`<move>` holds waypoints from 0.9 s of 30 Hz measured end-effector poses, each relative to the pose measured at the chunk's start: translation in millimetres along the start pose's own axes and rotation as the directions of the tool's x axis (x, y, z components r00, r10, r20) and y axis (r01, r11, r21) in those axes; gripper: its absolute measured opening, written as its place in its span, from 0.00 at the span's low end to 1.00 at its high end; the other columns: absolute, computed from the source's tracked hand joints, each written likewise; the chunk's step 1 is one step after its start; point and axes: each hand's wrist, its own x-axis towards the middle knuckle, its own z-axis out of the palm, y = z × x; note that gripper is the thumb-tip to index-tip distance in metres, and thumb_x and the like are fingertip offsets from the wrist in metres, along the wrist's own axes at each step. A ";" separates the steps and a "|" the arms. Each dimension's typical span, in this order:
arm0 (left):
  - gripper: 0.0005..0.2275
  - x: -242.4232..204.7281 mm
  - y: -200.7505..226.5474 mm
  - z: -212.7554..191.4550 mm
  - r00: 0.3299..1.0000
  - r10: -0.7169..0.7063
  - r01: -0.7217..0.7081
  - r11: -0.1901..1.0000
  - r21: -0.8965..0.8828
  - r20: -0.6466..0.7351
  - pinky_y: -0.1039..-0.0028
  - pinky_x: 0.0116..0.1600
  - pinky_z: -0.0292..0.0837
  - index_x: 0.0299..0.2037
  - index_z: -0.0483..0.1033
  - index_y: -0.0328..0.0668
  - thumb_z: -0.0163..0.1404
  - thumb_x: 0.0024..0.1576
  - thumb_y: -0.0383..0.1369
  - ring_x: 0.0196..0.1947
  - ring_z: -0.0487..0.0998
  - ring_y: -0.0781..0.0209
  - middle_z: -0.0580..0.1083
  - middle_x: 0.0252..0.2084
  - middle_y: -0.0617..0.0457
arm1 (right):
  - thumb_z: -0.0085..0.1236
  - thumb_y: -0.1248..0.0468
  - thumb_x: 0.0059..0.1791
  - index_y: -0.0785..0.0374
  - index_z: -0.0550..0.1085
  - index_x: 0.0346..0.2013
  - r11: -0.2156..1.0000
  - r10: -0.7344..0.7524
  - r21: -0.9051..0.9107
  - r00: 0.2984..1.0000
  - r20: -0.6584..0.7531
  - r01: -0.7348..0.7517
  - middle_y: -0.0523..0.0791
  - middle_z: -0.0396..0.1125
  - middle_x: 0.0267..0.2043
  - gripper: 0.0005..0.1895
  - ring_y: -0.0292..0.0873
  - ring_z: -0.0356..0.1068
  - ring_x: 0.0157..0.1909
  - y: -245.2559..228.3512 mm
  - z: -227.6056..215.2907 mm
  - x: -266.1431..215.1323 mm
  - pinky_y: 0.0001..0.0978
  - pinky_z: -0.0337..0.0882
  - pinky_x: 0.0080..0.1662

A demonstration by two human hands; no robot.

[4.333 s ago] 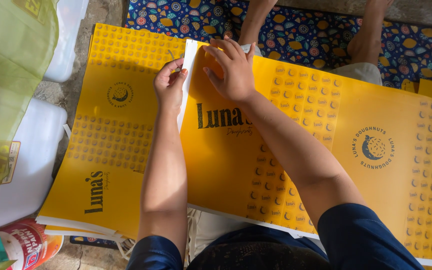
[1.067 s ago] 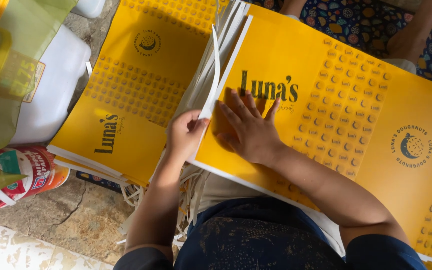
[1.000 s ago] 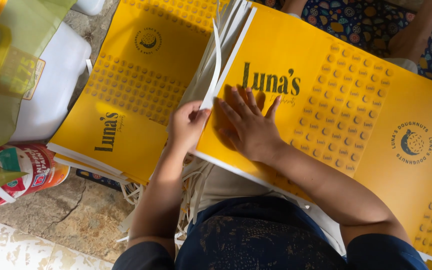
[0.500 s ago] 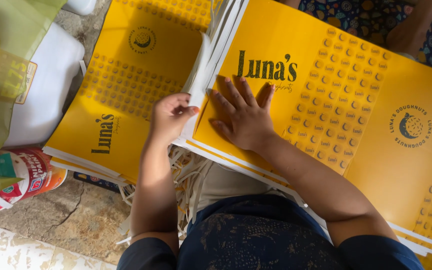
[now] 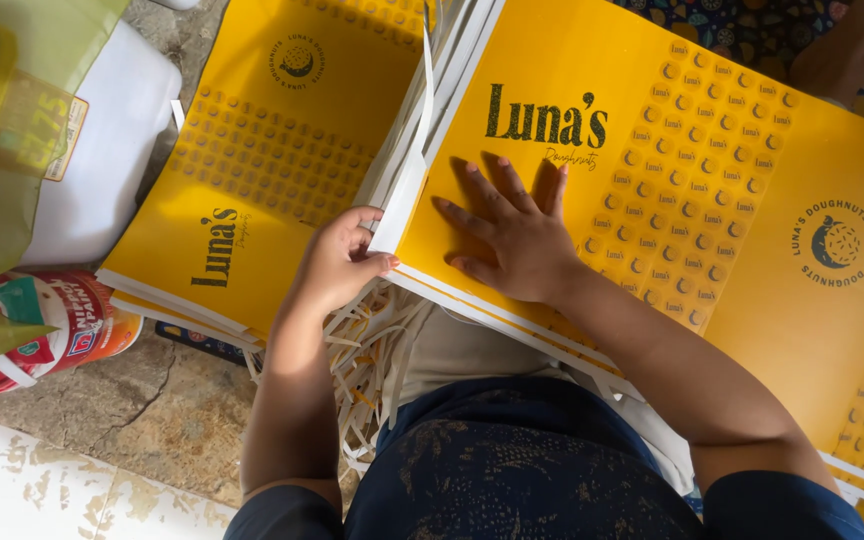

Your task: Peeling off waste strips from die-cut cardboard doughnut boxes

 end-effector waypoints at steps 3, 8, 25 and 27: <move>0.23 -9.4 13.1 -2.6 0.994 0.083 -0.075 0.991 -0.110 0.064 0.75 0.33 0.74 0.57 0.72 0.29 0.62 0.49 0.18 0.26 0.81 0.54 0.78 0.28 0.40 | 0.30 0.31 0.53 0.30 0.50 0.75 1.000 0.011 -0.013 0.999 0.044 -0.011 0.40 0.27 0.84 0.36 0.56 0.22 0.82 1.6 6.8 3.0 0.89 0.21 0.64; 0.25 -12.2 4.0 1.9 0.965 0.155 -0.074 0.934 -0.348 0.211 0.69 0.38 0.81 0.54 0.72 0.29 0.66 0.45 0.18 0.29 0.81 0.56 0.79 0.31 0.38 | 0.32 0.30 0.53 0.37 0.61 0.72 1.000 -0.014 0.014 1.000 -0.025 0.014 0.41 0.31 0.84 0.36 0.56 0.24 0.82 11.1 22.0 4.4 0.85 0.21 0.65; 0.08 -33.6 0.2 93.1 0.919 0.232 -0.153 0.955 -0.253 0.320 0.78 0.37 0.77 0.43 0.81 0.34 0.60 0.55 0.25 0.31 0.80 0.61 0.78 0.31 0.47 | 0.48 0.36 0.53 0.30 0.71 0.64 0.981 -0.119 0.109 0.946 -0.301 0.158 0.38 0.42 0.82 0.25 0.54 0.32 0.82 45.8 35.6 -32.6 0.80 0.25 0.68; 0.05 -42.7 2.4 95.3 0.887 0.261 -0.137 0.937 -0.322 0.382 0.74 0.42 0.81 0.37 0.83 0.31 0.62 0.52 0.21 0.40 0.84 0.54 0.81 0.40 0.38 | 0.45 0.39 0.55 0.26 0.68 0.66 0.975 -0.163 0.103 0.946 -0.279 0.198 0.37 0.41 0.82 0.23 0.53 0.29 0.82 44.4 38.5 -32.2 0.84 0.20 0.65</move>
